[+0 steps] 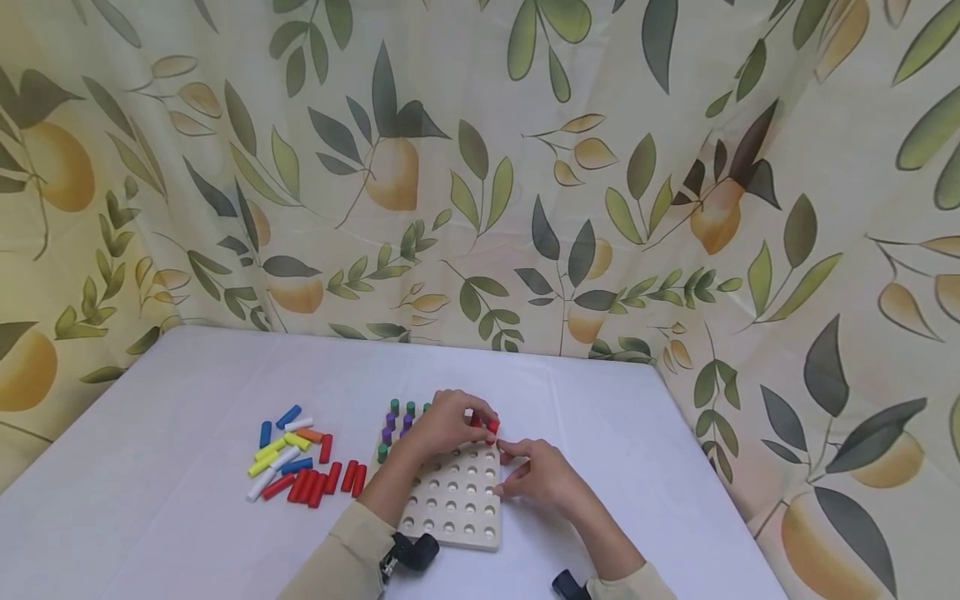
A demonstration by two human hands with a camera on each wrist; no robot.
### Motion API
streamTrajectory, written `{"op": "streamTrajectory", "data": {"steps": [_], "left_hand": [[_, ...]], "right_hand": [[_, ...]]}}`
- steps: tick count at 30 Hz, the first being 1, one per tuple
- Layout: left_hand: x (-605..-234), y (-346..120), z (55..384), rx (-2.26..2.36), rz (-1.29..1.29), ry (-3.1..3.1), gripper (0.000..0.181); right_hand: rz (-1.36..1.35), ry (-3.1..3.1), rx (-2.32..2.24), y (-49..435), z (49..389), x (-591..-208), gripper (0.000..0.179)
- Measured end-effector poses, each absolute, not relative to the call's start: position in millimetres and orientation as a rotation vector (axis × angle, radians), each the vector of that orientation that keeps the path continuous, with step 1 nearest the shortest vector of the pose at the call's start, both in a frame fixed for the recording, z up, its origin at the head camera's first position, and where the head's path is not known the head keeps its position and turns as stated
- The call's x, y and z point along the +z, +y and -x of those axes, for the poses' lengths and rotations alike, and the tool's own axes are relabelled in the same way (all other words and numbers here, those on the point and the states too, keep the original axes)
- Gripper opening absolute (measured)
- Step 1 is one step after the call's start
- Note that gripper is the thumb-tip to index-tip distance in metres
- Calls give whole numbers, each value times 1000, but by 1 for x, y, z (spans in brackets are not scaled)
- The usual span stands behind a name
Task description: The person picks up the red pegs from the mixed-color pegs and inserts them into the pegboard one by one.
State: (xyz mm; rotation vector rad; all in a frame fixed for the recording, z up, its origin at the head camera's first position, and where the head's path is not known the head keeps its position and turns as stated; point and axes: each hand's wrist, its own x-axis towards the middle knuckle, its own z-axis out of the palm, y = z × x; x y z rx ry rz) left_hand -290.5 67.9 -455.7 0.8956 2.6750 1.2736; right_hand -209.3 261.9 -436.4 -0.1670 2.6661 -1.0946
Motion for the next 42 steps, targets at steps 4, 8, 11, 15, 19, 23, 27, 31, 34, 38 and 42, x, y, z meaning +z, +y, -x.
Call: {"op": "streamTrajectory", "data": {"steps": [4, 8, 11, 15, 19, 23, 27, 31, 34, 38, 42], "left_hand": [[-456, 69, 290, 1266, -904, 2679, 12], [-455, 69, 289, 1241, -912, 2682, 12], [-454, 68, 288, 1234, -918, 2683, 12], [-454, 67, 288, 1243, -917, 2675, 14], [-454, 67, 288, 1240, -917, 2670, 14], [-454, 68, 289, 1236, -923, 2664, 14], [-454, 68, 290, 1236, -935, 2643, 15], [-452, 67, 292, 1231, -941, 2636, 18], [-445, 63, 292, 1225, -940, 2637, 19], [-432, 52, 290, 1230, -957, 2626, 18], [-423, 32, 289, 1239, -977, 2611, 21]], "right_hand": [[215, 2660, -1110, 263, 209, -437, 69], [204, 2658, -1108, 263, 210, -438, 68], [190, 2660, -1106, 263, 211, -438, 68], [183, 2660, -1101, 263, 212, -439, 68], [172, 2662, -1099, 262, 211, -438, 68], [170, 2665, -1103, 261, 210, -437, 68], [160, 2670, -1102, 261, 210, -438, 67], [175, 2664, -1102, 263, 211, -438, 67], [187, 2663, -1099, 263, 210, -437, 68], [188, 2668, -1097, 262, 210, -436, 68], [209, 2659, -1111, 262, 210, -436, 68]]}}
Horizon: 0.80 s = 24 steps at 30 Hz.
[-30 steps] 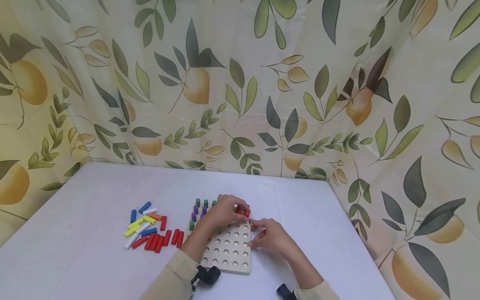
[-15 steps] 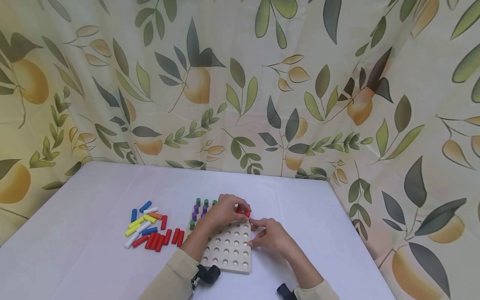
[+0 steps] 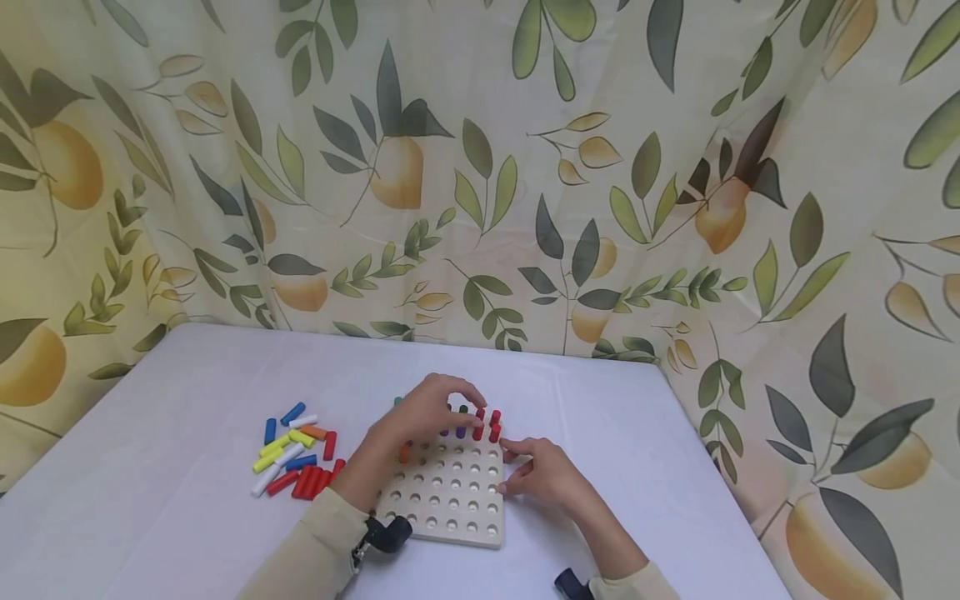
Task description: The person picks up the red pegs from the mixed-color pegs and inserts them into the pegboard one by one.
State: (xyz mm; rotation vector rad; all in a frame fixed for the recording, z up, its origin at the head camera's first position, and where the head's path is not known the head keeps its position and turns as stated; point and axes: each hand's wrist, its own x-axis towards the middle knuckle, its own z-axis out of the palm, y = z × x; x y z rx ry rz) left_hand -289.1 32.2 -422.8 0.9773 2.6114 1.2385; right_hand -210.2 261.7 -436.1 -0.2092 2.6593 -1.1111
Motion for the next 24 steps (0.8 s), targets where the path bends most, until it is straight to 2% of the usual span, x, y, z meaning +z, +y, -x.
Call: {"op": "streamTrajectory", "data": {"steps": [8, 17, 24], "left_hand": [[-419, -11, 290, 1187, -953, 2594, 24], [-435, -63, 288, 1237, -980, 2655, 25], [-447, -105, 281, 1213, -870, 2647, 23]], "right_hand": [[216, 2656, -1114, 262, 211, -436, 67], [182, 2658, -1119, 262, 210, -438, 68], [155, 2659, -1118, 262, 210, -440, 67]]}}
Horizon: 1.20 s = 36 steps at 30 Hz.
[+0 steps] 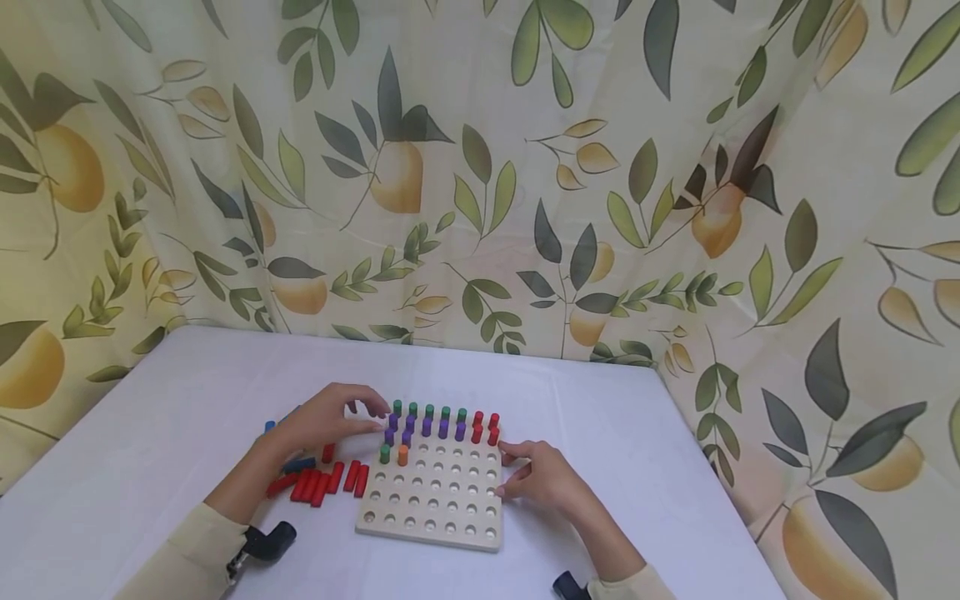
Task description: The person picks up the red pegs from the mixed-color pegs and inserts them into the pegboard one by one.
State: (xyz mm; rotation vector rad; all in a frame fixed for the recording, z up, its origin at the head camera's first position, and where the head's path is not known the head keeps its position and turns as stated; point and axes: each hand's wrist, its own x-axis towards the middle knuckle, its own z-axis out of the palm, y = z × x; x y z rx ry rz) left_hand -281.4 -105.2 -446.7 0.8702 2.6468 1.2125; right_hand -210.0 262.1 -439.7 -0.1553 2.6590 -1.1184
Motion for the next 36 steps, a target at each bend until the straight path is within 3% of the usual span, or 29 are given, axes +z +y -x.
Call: {"op": "streamTrajectory", "data": {"steps": [19, 36], "left_hand": [[-458, -172, 278, 1193, -829, 2474, 20], [-462, -174, 279, 1210, -865, 2435, 23]], "right_hand": [[130, 2678, -1101, 259, 209, -438, 68], [160, 2683, -1090, 260, 210, -439, 68]]}}
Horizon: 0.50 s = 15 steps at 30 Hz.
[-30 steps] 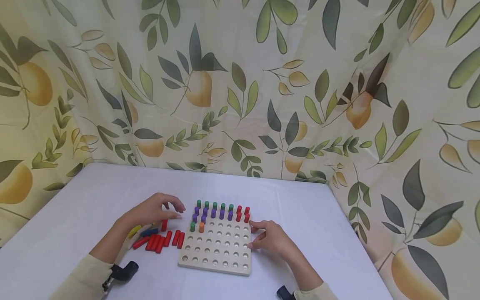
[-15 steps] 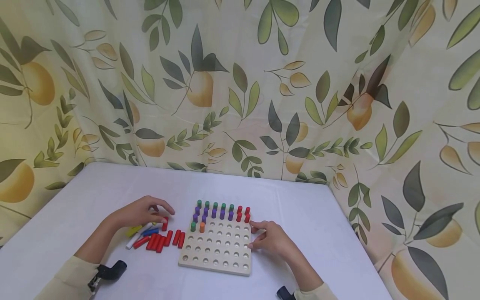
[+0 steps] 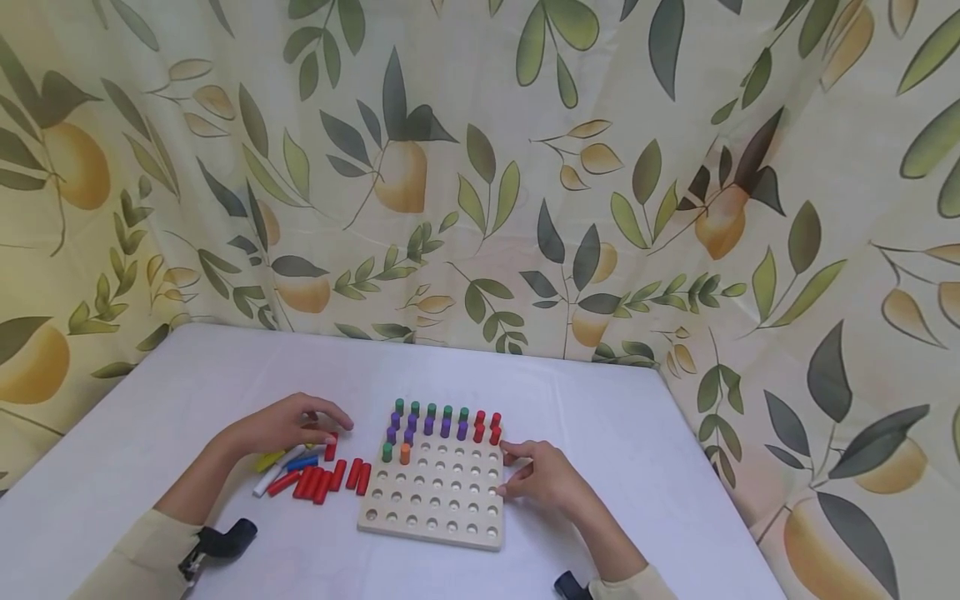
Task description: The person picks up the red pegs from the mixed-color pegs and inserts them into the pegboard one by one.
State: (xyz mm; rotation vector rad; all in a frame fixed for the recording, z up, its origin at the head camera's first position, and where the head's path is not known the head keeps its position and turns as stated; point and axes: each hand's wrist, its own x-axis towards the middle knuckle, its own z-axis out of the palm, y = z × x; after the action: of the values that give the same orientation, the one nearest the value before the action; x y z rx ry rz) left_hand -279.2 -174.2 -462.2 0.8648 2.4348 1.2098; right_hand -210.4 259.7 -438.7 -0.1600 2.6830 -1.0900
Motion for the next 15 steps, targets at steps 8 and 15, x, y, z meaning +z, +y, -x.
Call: {"op": "streamTrajectory", "data": {"steps": [8, 15], "left_hand": [[-463, -173, 280, 1202, -872, 2444, 25], [-464, -176, 281, 1176, -860, 2464, 27]], "right_hand": [[152, 2683, -1083, 259, 210, -439, 68], [119, 2669, -1104, 259, 210, -438, 69]]}}
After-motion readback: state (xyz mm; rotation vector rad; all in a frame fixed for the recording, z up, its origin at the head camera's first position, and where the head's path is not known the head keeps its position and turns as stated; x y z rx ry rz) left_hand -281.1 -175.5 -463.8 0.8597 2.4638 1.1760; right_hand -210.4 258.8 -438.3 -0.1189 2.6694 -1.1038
